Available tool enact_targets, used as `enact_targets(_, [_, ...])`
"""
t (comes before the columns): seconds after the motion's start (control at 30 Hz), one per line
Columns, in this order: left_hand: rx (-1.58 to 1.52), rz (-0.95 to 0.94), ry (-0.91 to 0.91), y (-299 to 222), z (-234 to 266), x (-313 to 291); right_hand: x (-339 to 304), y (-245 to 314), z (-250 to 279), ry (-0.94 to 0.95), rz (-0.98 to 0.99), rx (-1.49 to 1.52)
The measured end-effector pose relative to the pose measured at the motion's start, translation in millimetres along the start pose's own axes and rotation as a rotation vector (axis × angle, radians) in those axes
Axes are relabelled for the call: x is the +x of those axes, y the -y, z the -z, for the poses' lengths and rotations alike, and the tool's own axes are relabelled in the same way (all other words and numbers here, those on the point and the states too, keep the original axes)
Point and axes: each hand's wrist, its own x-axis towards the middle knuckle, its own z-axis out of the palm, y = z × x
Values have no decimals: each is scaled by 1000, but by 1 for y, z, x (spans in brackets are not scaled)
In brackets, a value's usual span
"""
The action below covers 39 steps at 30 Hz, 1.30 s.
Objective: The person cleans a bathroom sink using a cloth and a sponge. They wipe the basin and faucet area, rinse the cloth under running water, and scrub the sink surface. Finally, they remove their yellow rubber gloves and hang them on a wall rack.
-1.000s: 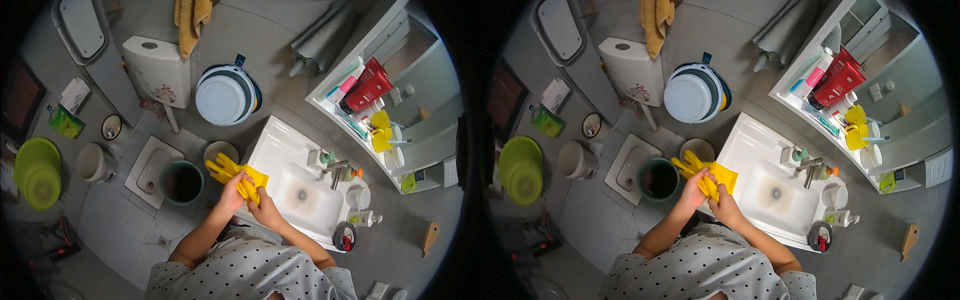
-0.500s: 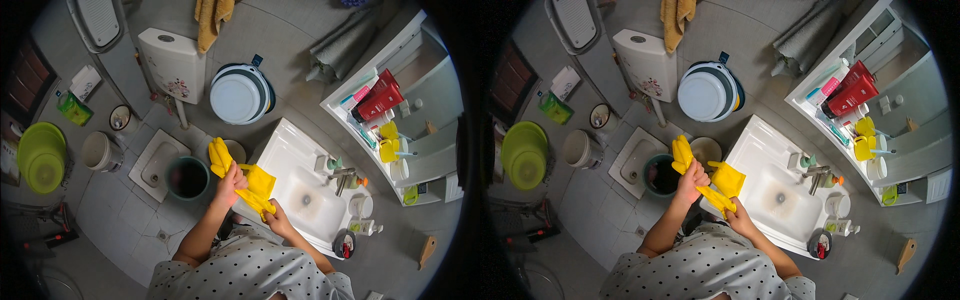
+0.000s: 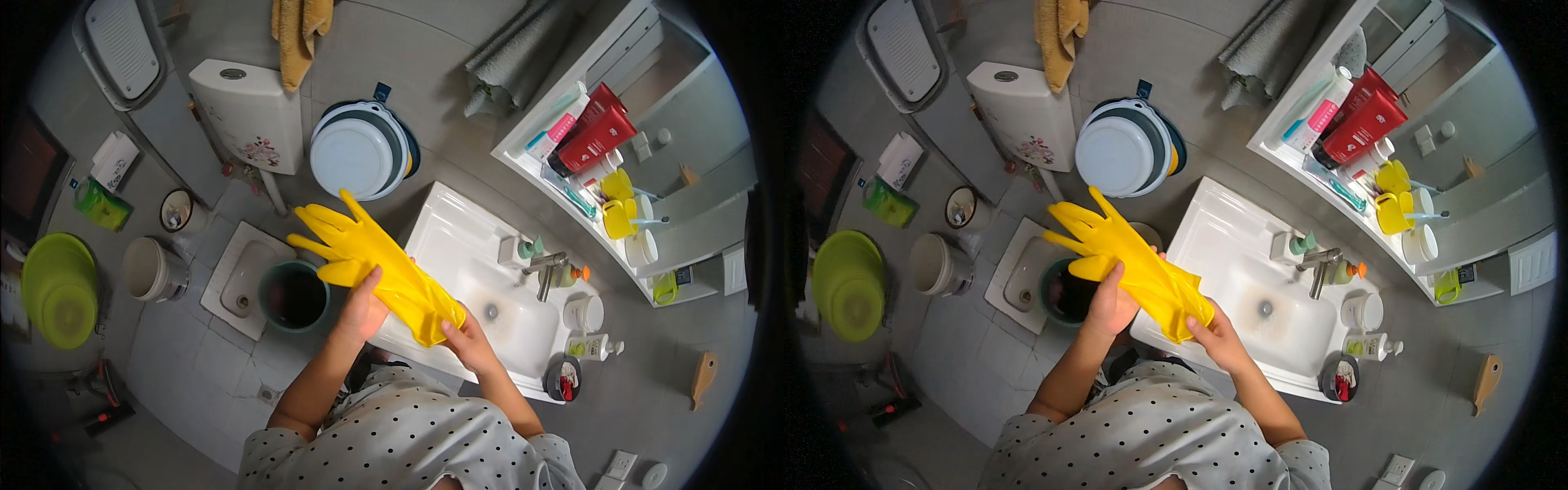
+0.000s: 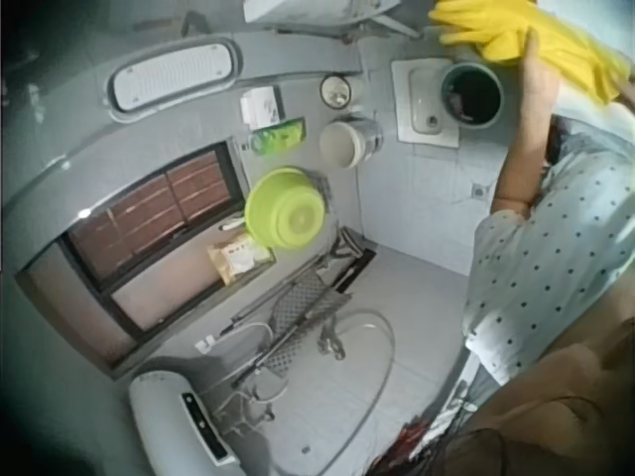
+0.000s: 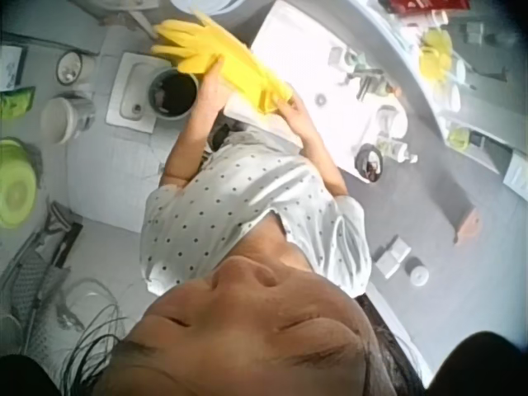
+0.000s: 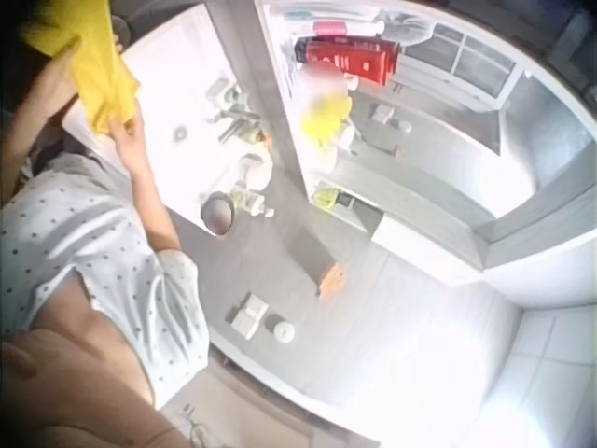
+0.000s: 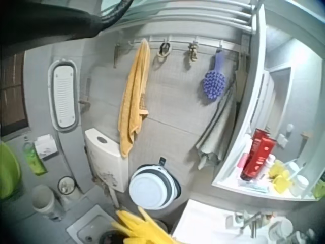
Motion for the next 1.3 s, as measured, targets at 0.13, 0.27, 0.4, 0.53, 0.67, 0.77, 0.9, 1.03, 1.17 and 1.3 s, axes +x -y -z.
enact_targets(0.13, [-151,229,-66,21,20,-5,16,1,-3,-81,15,46])
enact_targets(0.27, [13,414,-127,28,21,-11,18,5,-4,-56,-39,137])
enact_targets(0.4, [438,708,-56,2,34,-22,15,22,-8,-28,-55,199])
enact_targets(0.53, [700,448,-111,0,26,-39,21,16,3,-95,4,-101])
enact_targets(0.67, [1023,-301,-108,34,11,-45,27,21,-7,-265,226,-752])
enact_targets(0.77, [1109,-356,-151,40,-6,-35,31,33,-18,-211,376,-887])
enact_targets(0.9, [1211,-488,-364,21,2,-21,36,51,-13,-327,494,-1008])
enact_targets(1.03, [1345,-524,-289,-12,-11,-19,34,62,-5,-229,386,-927])
enact_targets(1.17, [1067,-208,-271,-25,-28,-28,32,70,-18,-114,136,-801])
enact_targets(1.3, [952,-38,-260,-46,-54,-50,17,69,-29,-19,241,-502])
